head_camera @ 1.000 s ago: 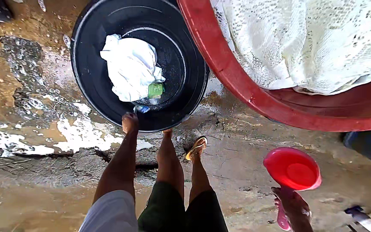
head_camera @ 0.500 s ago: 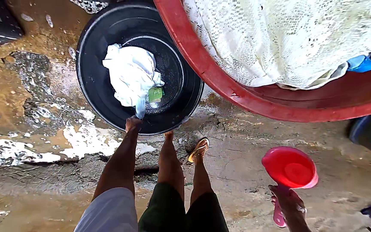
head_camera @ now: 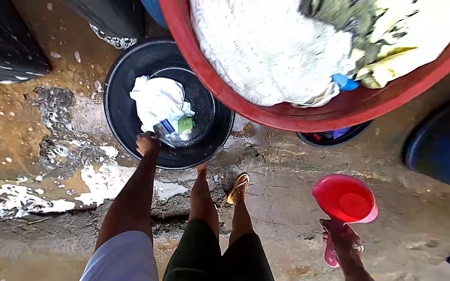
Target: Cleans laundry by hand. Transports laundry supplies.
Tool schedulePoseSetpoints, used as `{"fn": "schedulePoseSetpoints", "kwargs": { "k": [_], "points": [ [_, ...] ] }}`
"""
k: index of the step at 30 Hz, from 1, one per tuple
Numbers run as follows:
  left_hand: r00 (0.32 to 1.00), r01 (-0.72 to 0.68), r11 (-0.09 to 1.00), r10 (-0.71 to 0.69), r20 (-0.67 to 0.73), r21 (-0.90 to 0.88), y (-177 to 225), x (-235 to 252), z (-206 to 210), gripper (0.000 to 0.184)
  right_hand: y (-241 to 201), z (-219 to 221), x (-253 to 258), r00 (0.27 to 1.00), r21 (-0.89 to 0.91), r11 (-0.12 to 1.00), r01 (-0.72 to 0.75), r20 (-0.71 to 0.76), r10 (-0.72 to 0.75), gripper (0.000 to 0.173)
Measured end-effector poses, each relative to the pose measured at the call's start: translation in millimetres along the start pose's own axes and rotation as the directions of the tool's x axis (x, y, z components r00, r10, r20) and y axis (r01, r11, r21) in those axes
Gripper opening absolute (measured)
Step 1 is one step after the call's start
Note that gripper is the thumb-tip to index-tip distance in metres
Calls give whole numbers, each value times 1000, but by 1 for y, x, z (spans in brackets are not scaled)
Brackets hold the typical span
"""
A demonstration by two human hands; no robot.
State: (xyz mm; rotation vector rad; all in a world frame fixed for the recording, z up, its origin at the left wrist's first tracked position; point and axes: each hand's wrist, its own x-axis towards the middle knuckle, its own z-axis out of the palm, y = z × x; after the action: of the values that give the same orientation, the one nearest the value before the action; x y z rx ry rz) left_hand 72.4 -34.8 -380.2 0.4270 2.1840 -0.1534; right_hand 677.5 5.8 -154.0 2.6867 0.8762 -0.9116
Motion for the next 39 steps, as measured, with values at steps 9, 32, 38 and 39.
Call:
{"fn": "schedulePoseSetpoints", "kwargs": {
  "k": [9,32,38,39],
  "points": [
    [978,-206,961,200,52,187,8,-55,-72,35,-141,-52,-60,884,524,715,463,-335,-326,48],
    [884,-387,895,292,-364,-223,6,-160,-150,28,-520,-70,-81,305,402,242,883,-99,-947,36],
    [955,-244,970,238,-175,-15,12,-149,-141,34,-436,-147,-179,315,711,128,691,-137,-939,30],
    [962,-237,971,232,-145,-16,10,-153,-142,35,-417,-150,-202,293,739,120,662,-109,-950,28]
  ]
}}
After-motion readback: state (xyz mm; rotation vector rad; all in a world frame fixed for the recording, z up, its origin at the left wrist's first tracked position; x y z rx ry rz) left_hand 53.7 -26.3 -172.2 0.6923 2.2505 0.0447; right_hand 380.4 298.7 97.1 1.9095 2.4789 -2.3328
